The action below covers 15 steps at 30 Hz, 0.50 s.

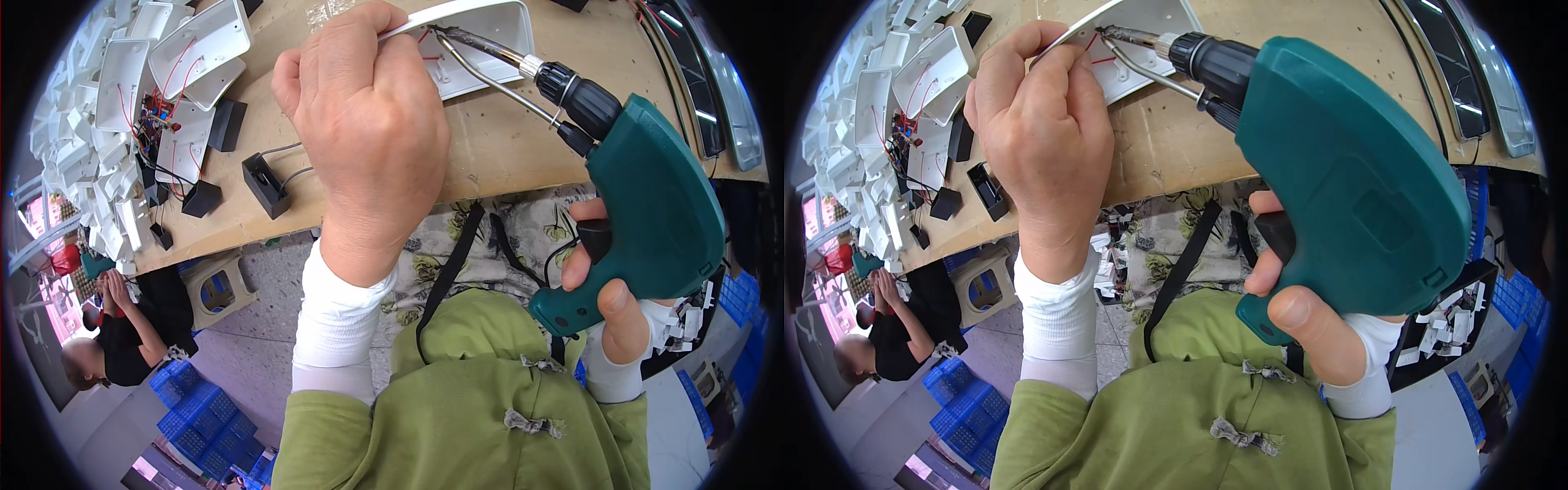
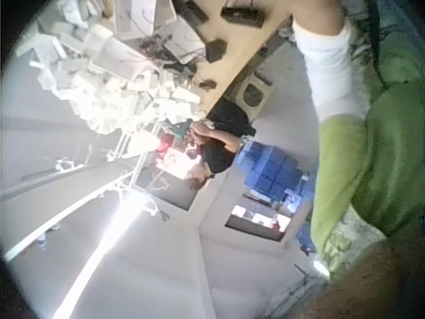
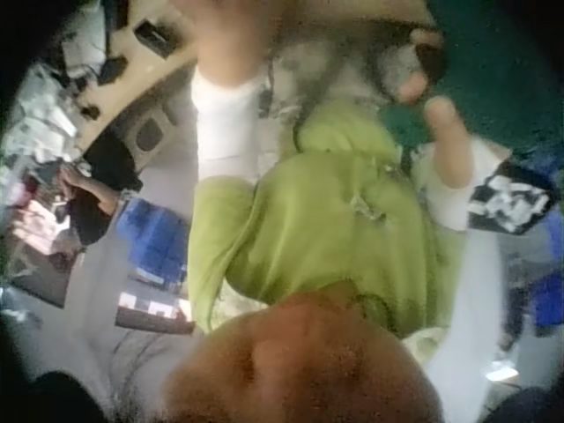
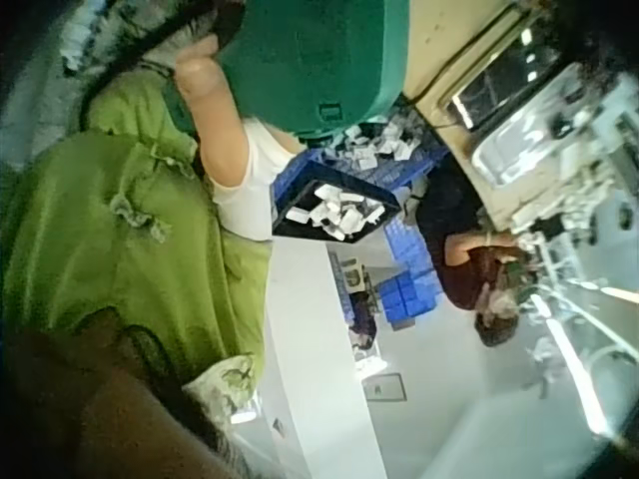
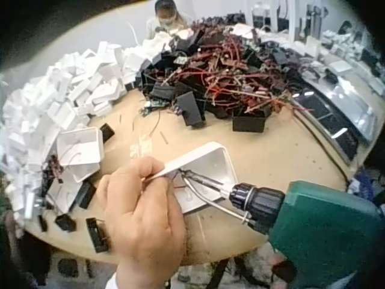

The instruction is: Soldering electronic components and wires into plastic housings at a factory workbench.

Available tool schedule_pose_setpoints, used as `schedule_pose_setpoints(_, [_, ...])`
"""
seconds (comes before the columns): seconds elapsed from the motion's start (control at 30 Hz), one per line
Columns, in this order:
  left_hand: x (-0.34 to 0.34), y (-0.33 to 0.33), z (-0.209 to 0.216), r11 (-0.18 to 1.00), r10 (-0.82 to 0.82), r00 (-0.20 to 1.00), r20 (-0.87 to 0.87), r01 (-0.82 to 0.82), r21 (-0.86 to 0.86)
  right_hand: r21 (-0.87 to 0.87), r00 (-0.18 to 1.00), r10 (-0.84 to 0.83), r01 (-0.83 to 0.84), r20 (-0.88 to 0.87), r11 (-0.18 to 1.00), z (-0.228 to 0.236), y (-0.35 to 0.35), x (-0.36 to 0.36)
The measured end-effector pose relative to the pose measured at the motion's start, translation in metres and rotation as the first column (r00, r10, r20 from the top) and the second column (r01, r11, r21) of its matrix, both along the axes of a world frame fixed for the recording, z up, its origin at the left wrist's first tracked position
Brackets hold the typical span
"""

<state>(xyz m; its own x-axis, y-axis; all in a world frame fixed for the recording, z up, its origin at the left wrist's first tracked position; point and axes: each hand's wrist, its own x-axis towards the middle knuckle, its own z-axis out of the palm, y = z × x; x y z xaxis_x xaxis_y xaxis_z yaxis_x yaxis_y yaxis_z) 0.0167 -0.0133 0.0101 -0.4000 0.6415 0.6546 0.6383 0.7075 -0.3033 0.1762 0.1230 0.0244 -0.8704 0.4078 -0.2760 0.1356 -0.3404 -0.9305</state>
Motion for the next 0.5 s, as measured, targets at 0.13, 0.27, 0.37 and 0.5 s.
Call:
schedule_pose_setpoints(0.13, [-0.011, -0.006, -0.013, 0.976, -0.127, 0.990, 0.058, 0.114, 0.186, 0.012, 1.000, -0.001, 0.001, 0.003, 1.000, 0.001, -0.001, 0.000])
schedule_pose_setpoints(0.27, [0.004, 0.002, 0.004, 1.000, 0.005, 1.000, 0.005, -0.005, 0.004, 0.037, 1.000, 0.003, -0.004, 0.015, 0.999, 0.001, 0.000, 0.000])
schedule_pose_setpoints(0.37, [0.005, 0.003, 0.005, 0.999, 0.027, 1.000, -0.006, -0.027, -0.017, 0.043, 1.000, -0.006, 0.006, 0.008, 0.999, 0.002, -0.001, 0.000])
schedule_pose_setpoints(0.5, [0.005, 0.003, 0.005, 0.999, 0.030, 0.999, -0.013, -0.030, -0.042, 0.024, 0.999, -0.036, 0.037, -0.031, 0.999, -0.001, -0.003, 0.001])
